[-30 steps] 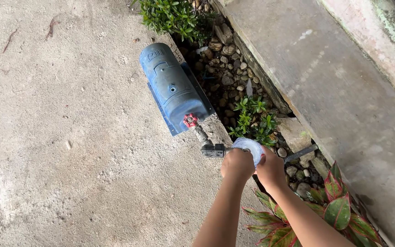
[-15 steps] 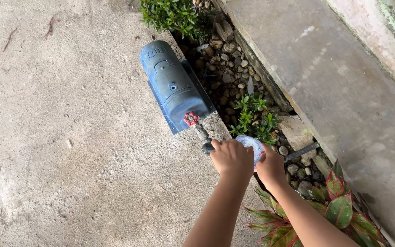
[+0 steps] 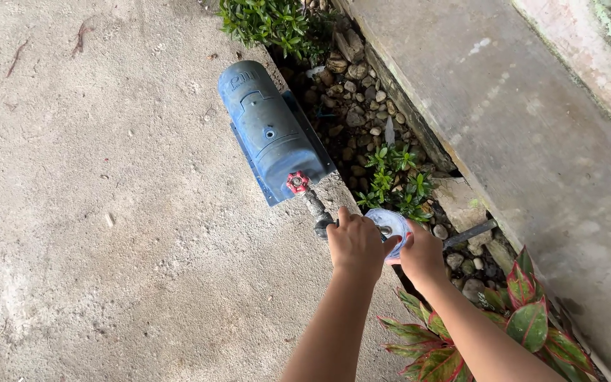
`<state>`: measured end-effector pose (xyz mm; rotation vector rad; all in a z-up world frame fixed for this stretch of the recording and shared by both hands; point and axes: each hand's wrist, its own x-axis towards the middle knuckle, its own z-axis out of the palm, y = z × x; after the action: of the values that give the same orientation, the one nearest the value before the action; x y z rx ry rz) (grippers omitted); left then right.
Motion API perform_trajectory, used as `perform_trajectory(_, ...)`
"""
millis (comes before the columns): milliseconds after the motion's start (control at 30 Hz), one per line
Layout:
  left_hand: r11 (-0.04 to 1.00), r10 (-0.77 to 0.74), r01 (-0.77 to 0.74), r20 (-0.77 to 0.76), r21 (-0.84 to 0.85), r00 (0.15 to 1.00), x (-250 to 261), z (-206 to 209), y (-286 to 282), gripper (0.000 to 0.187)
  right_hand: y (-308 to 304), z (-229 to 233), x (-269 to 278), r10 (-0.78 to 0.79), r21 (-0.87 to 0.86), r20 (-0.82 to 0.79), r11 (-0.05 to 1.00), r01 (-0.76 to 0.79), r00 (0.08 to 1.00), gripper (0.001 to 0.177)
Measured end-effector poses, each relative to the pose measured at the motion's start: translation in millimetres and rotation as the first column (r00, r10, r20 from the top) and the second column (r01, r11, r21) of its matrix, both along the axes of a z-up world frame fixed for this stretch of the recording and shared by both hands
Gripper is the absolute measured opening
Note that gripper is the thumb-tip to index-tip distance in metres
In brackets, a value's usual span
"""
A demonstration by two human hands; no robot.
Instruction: The recorder washes their hands using water from a plastic bottle.
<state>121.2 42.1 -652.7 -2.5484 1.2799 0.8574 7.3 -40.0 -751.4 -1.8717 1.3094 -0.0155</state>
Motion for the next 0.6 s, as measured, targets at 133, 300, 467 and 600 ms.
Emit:
perform_trajectory(133, 0.998, 0.042, -0.04, 0.05, -0.055, 0.998, -6.3, -15.0, 1.3, 0.079, -4.5, -25.7, -8.5, 0.079, -0.189, 0.119, 0.98, -0.055, 0.99, 0.041)
perform_trajectory(300, 0.997, 0.068, -0.067, 0.02, -0.023, 0.998, -9.8, -9.2, 0.2, 0.074, -10.2, -36.0, -12.9, 0.136, -0.245, 0.095, 0.963, -0.109, 0.986, 0.041)
perform_trajectory(467, 0.997, 0.073, -0.073, 0.014, -0.007, 0.997, -10.8, -5.2, -1.8, 0.071, -10.3, -24.0, -10.0, 0.093, -0.177, 0.013, 0.98, -0.089, 0.996, 0.042)
perform_trajectory(600, 0.997, 0.082, -0.082, -0.012, 0.005, 0.997, -9.6, -2.1, -1.6, 0.068, -10.8, -24.9, -9.4, 0.105, -0.167, 0.027, 0.981, -0.099, 0.994, 0.042)
